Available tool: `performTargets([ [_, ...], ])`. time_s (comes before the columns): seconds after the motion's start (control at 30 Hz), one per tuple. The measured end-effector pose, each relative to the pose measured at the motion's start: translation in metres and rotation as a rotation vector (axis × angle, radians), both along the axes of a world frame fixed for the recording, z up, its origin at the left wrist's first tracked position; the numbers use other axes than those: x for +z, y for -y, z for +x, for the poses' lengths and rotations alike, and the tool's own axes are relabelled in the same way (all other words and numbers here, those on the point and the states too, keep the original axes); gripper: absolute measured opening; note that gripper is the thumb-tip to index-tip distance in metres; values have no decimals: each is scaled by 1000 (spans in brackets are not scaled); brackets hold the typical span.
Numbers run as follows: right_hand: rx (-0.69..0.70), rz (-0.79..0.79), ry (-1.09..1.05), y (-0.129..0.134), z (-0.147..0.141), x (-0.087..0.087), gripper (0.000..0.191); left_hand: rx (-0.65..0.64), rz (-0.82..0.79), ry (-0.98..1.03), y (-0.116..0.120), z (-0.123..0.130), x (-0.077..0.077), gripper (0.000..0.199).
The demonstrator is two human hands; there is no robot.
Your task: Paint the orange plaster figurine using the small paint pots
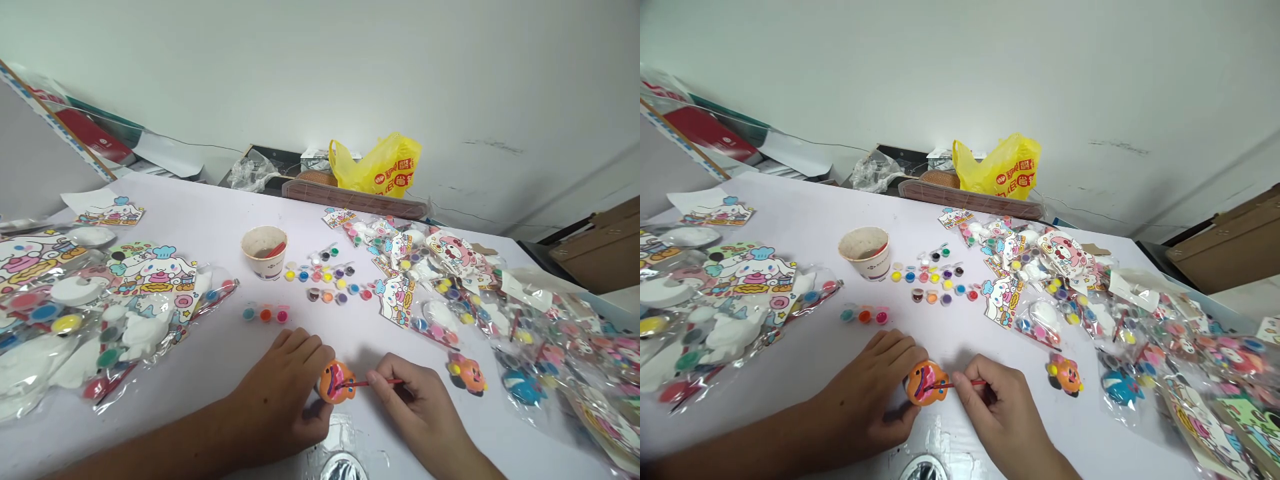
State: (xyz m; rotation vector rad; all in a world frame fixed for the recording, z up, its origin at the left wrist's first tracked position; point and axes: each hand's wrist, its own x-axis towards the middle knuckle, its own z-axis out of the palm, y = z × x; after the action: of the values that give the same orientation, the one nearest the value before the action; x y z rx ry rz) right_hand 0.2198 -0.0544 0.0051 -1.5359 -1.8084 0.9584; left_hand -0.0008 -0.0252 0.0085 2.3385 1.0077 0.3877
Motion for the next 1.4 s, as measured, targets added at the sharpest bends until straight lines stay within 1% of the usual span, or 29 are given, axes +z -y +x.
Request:
performTargets([
  [0.13,-19,10,27,1,2,0,41,-2,-2,-1,0,0,1,26],
  [0.33,25,27,5,2,2,-1,40,-4,-5,-9,0,0,0,25],
  [0.5,-10,41,59,2,1,1,40,-6,-14,-10,-1,1,1,27],
  [0.67,24,67,39,2,1,3,39,-10,-19,-20,0,1,2,26],
  [0.8,-1,70,71,1,2,2,39,-7,-24,-25,0,1,3,26],
  [0.97,38,76,56,1,2,3,39,-6,-29,-28,0,1,4,25],
  [1.1,10,93,61,1,3,3,38,-12,-24,-24,-1,0,4,24],
  [1.23,49,98,66,0,3,3,37,-13,-27,-16,-1,0,4,25],
  [1.33,25,111,72,0,2,4,37,-9,-28,-17,-1,0,4,25],
  [1.4,35,110,55,0,1,5,37,-6,-26,-17,-1,0,4,26],
])
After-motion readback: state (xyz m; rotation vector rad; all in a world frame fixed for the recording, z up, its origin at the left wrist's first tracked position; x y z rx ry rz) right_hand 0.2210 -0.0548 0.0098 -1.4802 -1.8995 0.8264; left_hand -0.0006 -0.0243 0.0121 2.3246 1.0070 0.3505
